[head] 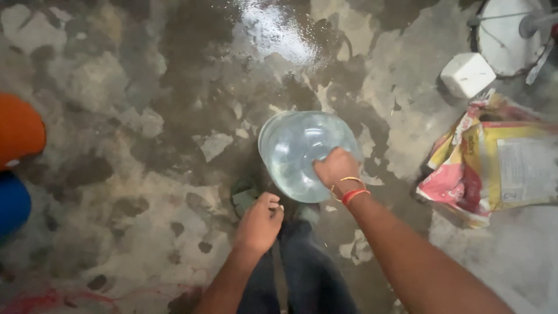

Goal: The person holds a teal cap on the mouth of a large water jar and runs a heat gun around the cap to shrink-seal it, repeating this on several jars. They then unplug the heat gun at the wall socket, move a sealed jar aside, and gather loose caps into a white sack which they tie closed.

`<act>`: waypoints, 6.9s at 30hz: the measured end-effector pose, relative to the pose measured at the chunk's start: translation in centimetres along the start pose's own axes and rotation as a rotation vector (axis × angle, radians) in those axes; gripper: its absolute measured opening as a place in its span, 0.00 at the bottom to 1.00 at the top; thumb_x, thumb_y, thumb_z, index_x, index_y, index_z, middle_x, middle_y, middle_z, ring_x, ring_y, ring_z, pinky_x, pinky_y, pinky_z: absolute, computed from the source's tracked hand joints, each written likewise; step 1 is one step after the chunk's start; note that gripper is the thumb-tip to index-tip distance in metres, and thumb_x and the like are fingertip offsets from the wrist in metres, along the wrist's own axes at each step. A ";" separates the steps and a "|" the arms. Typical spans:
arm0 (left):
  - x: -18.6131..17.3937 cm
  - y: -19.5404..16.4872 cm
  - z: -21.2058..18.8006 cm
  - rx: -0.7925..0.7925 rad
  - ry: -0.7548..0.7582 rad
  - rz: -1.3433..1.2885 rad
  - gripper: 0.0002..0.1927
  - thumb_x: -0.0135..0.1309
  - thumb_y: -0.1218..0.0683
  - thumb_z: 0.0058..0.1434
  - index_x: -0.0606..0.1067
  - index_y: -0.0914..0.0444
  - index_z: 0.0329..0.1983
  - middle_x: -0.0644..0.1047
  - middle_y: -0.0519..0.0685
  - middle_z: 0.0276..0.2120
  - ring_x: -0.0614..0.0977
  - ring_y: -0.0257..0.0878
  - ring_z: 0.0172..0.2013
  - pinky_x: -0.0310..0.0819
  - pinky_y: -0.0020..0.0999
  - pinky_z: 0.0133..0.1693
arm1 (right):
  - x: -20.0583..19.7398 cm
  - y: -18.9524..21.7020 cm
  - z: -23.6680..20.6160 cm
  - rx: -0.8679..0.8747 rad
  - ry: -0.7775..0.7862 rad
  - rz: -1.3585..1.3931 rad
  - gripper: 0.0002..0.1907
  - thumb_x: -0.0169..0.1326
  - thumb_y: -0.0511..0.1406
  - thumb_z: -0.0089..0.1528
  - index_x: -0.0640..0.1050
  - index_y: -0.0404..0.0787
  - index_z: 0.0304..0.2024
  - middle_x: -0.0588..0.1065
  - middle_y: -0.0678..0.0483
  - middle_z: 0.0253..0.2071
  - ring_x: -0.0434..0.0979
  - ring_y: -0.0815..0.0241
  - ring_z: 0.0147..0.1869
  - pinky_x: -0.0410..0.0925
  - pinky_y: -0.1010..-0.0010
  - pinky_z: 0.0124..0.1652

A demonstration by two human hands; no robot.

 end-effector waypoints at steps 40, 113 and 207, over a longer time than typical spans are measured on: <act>16.4 -17.8 10.5 0.028 0.336 1.814 0.30 0.48 0.47 0.62 0.67 0.75 0.59 0.70 0.67 0.52 0.81 0.61 0.35 0.76 0.52 0.19 | 3.7 -11.1 3.5 0.252 0.008 0.760 0.59 0.62 0.43 0.56 0.39 0.37 0.77 0.59 0.33 0.71 0.65 0.39 0.70 0.61 0.57 0.65; -22.6 -3.4 18.1 -0.397 0.156 -0.739 0.22 0.47 0.47 0.65 0.73 0.60 0.59 0.83 0.50 0.49 0.83 0.40 0.48 0.72 0.37 0.50 | -6.2 23.4 14.7 0.096 -0.048 0.027 0.27 0.59 0.48 0.59 0.80 0.28 0.44 0.77 0.30 0.46 0.78 0.30 0.52 0.71 0.51 0.53; -55.3 -10.0 35.2 -0.301 0.049 -0.555 0.16 0.53 0.51 0.64 0.77 0.61 0.52 0.84 0.49 0.42 0.85 0.38 0.39 0.73 0.32 0.36 | -10.8 60.1 18.8 -0.304 -0.249 0.136 0.20 0.53 0.22 0.56 0.71 0.36 0.51 0.65 0.30 0.50 0.77 0.28 0.40 0.72 0.44 0.39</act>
Point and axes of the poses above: each hand's wrist, its own z-axis towards the middle knuckle, its own x-axis out of the palm, y = z × x, the point moved 2 cm from there along z, towards the middle knuckle
